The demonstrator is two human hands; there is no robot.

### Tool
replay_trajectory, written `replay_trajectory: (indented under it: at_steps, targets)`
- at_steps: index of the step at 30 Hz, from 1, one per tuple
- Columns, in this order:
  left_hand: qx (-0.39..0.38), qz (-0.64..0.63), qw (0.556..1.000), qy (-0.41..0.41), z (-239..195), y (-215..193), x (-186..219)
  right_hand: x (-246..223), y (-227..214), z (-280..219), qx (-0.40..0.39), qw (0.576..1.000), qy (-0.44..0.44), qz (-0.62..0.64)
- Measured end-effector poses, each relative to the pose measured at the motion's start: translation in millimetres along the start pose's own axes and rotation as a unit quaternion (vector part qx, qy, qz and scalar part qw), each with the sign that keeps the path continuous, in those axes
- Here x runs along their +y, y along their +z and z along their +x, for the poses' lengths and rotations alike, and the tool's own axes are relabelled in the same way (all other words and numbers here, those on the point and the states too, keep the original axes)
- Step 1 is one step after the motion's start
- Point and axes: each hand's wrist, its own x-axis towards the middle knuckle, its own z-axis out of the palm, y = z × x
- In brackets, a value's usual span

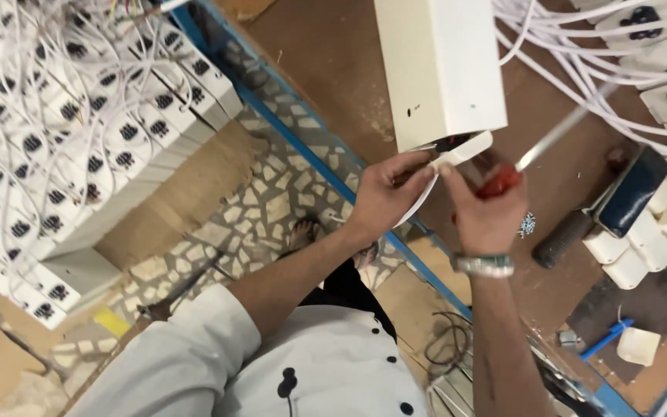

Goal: The person uses a red-handled screwdriver to drive screws into white plastic socket housings on a workbench, holding each casing steady with the other hand. They pick up small screws from the bench, attach end pieces to the housings, and briefly handle a smartphone on the bench before resuming screwing.

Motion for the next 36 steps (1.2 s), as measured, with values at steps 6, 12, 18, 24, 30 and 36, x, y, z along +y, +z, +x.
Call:
replay_trajectory:
  at_steps: [6,12,18,24,30,36]
  targets:
    - [-0.072,-0.150,0.955,-0.245,30,-25,15,0,14,19,-0.031,0.992,-0.094,0.080]
    - [-0.126,-0.142,0.936,-0.295,42,-27,16,15,11,23,-0.065,0.997,0.004,-0.031]
    - [-0.152,-0.069,0.961,-0.219,45,-31,23,11,7,23,-0.066,0.995,-0.063,0.046]
    - [-0.144,-0.118,0.942,-0.279,45,-23,14,-4,4,28,-0.066,0.995,-0.050,0.055]
    - [-0.124,-0.153,0.946,-0.259,36,-27,24,12,3,28,-0.053,0.998,0.007,0.045]
    - [-0.124,-0.175,0.935,-0.283,36,-24,1,24,2,8,-0.048,0.997,-0.029,0.048]
